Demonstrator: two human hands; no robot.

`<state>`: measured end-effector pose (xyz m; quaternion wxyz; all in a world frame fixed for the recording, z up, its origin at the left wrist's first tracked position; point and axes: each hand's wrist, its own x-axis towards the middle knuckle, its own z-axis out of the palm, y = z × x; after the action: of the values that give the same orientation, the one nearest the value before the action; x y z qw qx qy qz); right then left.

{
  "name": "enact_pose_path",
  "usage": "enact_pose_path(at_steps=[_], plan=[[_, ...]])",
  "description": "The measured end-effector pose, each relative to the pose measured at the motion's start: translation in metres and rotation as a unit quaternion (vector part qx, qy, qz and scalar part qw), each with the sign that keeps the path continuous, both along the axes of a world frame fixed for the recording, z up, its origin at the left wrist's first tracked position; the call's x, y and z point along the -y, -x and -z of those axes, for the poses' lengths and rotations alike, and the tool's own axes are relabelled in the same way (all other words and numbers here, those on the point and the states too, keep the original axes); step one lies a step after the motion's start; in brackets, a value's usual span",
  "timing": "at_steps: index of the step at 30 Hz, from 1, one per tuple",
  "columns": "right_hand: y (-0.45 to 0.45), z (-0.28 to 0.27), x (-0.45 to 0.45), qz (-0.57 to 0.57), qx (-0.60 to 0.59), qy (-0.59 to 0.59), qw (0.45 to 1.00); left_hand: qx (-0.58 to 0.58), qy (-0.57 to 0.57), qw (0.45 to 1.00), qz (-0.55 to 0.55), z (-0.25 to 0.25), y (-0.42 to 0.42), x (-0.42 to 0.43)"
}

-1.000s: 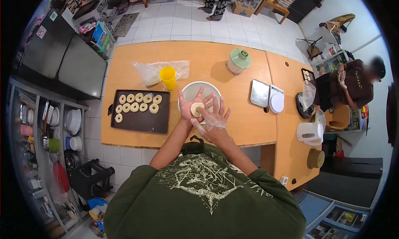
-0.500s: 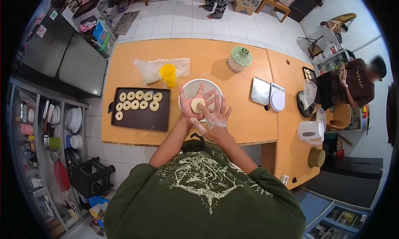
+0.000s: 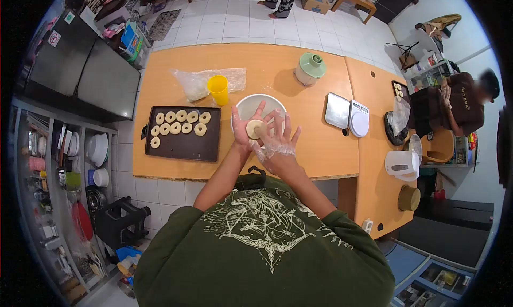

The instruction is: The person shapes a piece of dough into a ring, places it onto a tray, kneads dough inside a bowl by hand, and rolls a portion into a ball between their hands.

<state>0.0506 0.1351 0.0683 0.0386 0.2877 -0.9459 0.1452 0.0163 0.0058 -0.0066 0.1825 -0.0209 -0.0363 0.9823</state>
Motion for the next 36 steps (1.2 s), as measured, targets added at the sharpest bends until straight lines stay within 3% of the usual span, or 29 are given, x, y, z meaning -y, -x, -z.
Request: enact_pose_path(at_steps=[9, 11, 15, 18, 20, 23, 27, 30, 33, 36], plan=[[0.0, 0.0, -0.007, -0.009, 0.009, 0.03, 0.999, 0.008, -0.054, 0.998, -0.017, -0.002, -0.004, -0.009], [-0.002, -0.001, -0.008, -0.021, 0.041, 0.011, 0.999, -0.034, 0.011, 0.999, -0.027, -0.002, -0.005, -0.008], [-0.003, 0.004, -0.012, -0.031, 0.054, 0.008, 0.998, -0.063, 0.019, 0.997, -0.027, 0.002, -0.007, -0.009], [-0.002, 0.012, -0.012, -0.02, 0.007, 0.011, 1.0, -0.042, 0.004, 0.999, -0.028, 0.003, -0.008, -0.011], [-0.001, 0.011, -0.012, -0.025, 0.044, 0.019, 0.999, -0.011, -0.098, 0.995, -0.025, -0.001, -0.005, -0.01], [0.003, 0.01, -0.015, -0.031, 0.041, 0.01, 0.999, -0.05, 0.002, 0.998, -0.031, 0.002, -0.004, -0.011], [0.009, 0.007, -0.015, -0.026, 0.052, -0.003, 0.998, -0.014, -0.015, 0.999, -0.026, 0.0, -0.001, -0.011], [0.009, 0.018, -0.013, -0.035, 0.022, 0.046, 0.998, -0.038, 0.021, 0.999, -0.031, -0.001, 0.002, -0.009], [0.019, 0.031, -0.012, -0.054, 0.005, 0.077, 0.996, -0.057, -0.077, 0.995, -0.005, 0.001, 0.002, -0.005], [0.024, 0.025, -0.012, -0.073, -0.018, 0.151, 0.986, -0.06, 0.011, 0.998, 0.006, -0.002, 0.003, -0.009]])
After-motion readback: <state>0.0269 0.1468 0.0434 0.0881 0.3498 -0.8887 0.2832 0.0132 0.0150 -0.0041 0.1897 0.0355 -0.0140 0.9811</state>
